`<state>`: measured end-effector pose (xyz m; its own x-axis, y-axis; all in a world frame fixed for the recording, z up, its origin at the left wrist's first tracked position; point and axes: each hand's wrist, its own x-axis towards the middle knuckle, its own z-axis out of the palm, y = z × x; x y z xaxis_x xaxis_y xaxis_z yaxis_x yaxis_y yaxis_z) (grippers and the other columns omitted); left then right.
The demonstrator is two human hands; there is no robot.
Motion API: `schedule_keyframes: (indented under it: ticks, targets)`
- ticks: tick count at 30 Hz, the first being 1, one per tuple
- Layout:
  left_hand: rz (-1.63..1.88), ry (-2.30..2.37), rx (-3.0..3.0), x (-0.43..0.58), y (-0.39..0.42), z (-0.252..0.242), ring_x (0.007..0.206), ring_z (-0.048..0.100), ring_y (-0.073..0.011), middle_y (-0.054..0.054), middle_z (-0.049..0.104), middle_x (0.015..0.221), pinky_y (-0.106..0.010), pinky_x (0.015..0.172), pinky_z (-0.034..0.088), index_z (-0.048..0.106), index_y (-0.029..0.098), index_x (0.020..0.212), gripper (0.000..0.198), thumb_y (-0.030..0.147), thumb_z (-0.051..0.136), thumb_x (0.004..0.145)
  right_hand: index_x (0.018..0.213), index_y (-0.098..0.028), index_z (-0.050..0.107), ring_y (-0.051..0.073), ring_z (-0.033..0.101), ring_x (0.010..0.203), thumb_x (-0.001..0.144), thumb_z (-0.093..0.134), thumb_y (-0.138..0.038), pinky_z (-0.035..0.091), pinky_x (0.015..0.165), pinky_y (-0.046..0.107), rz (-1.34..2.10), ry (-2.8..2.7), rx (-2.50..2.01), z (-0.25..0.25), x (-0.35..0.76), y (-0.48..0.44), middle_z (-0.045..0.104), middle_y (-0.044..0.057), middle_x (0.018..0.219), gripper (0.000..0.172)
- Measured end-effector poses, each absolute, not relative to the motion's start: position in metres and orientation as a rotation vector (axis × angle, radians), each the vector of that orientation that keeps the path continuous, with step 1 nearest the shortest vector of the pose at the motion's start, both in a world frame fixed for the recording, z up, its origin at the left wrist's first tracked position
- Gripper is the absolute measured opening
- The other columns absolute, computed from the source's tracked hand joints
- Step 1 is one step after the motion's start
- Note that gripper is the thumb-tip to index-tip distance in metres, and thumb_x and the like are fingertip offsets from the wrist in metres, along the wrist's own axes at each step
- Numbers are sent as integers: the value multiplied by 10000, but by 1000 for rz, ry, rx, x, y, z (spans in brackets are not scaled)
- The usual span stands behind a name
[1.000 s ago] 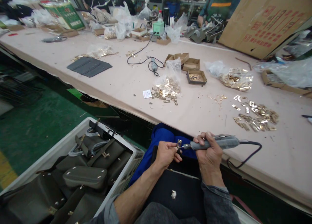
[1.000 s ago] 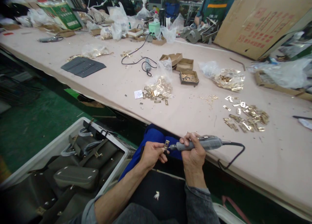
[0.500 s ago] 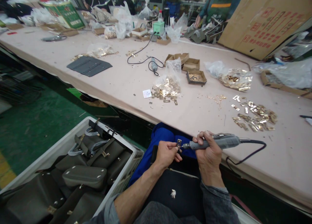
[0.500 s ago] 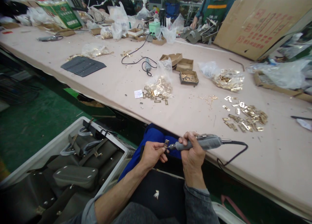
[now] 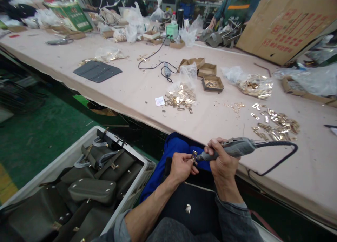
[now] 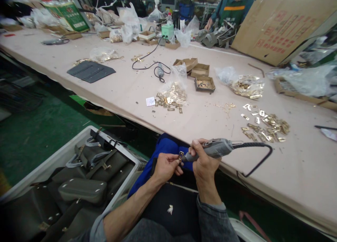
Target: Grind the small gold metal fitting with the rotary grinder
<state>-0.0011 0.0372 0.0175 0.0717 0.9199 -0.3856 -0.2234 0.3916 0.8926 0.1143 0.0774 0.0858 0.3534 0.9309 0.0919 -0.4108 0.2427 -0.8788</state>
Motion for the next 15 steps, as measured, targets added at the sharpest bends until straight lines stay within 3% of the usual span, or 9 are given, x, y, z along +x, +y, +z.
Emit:
schedule_keyframes:
  ticks: [6,15]
  targets:
    - [1000,1189,740,1,36,14,498,715,-181,-101,722,613,-219,480,585,750,60,798,202,76,549,798,762,-160,659,107,499,447,798,828,-186,433,487,278,990,-862,-912,88,107,77,581,-21,593,175]
    - [1023,1184,722,2,36,14,554,747,-196,-110,755,724,-226,502,600,767,59,853,222,87,557,788,773,-178,687,132,531,484,794,853,-327,439,461,268,1075,-1094,-1021,84,110,72,581,-12,582,224]
